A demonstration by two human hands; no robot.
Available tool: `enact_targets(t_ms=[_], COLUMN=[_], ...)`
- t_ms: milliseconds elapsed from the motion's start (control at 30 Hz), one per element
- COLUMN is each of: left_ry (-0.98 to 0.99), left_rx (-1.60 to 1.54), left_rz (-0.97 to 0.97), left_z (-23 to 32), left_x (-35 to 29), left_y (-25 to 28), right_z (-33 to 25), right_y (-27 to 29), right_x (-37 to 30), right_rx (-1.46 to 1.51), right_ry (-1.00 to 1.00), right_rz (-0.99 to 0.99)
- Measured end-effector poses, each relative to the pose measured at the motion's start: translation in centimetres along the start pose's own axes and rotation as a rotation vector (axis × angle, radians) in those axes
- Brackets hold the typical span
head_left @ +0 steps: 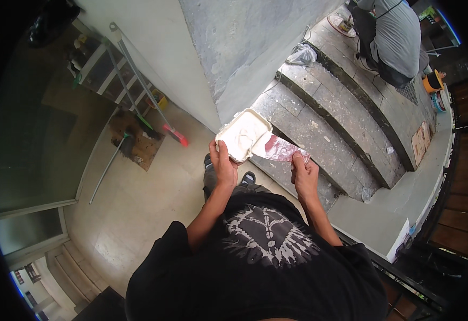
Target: The person applies wall filler to a damaged area of an outdoor wall using a putty knife.
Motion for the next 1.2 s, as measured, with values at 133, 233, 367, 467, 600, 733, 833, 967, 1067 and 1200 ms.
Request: enact_targets(t_ms=[133, 233, 367, 467, 600, 733, 833, 967, 1067, 1200], left_ry=[-0.006, 0.000, -0.001, 0.004, -0.009, -0.014, -0.014, -0.005, -0.010, -0.006], left_rx=[-0.005, -0.011, -0.010, -0.034, -0.024, -0.030, -0.034, -0.023, 0.000, 0.081], left_rz=[-0.003, -0.019, -0.066, -0.042, -0.009, -0.001, -0.033, -0.044, -0.061, -0.015], left_z=[0.5, 0.6, 0.3, 0.1, 0.7, 0.1, 0.3, 0.8, 2.0, 3.3], left_x=[-0.2, -0.1, -0.2, -0.2, 0.0, 0.3, 0.3, 0.3, -0.1, -0.4], left_y=[-0.3, -0.3, -0.4, -0.6, -0.4, 0.5, 0.3, 0.7, 0.8, 2.4], right_z=[-1.2, -2.2, -2.1, -0.8, -0.4, -0.9, -1.2, -3.1, -3.5, -3.2], right_y=[0.0, -0.5, -1.6, -1.5, -0.6, -0.1, 0.7, 0.6, -0.1, -2.2], right_x=[-0.3, 0.0, 0.8, 1.3, 0.5, 0.2, 0.6, 0.8, 1.6, 3.5], right_rx=[0.127, 0.187, 0.225, 0.091, 0.036, 0.148, 0.372, 0.492, 0.544, 0.610], right_ry=[-0.038, -0.019, -0.024, -0.009, 0.032, 0.000, 0.033, 0.076, 0.104, 0.101], right_rz=[-0.017, -0.040, -0.091, -0.058, -0.055, -0.023, -0.044, 0.007, 0.007, -0.060])
Point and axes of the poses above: each hand's wrist, its own x-axis towards the middle knuckle, its own y-axis out of the back of the hand, z = x × y, the point moved 6 cm from there along x, towards the middle knuckle, and after that the axes turned 1 degree about -y, right-handed, at the moved point
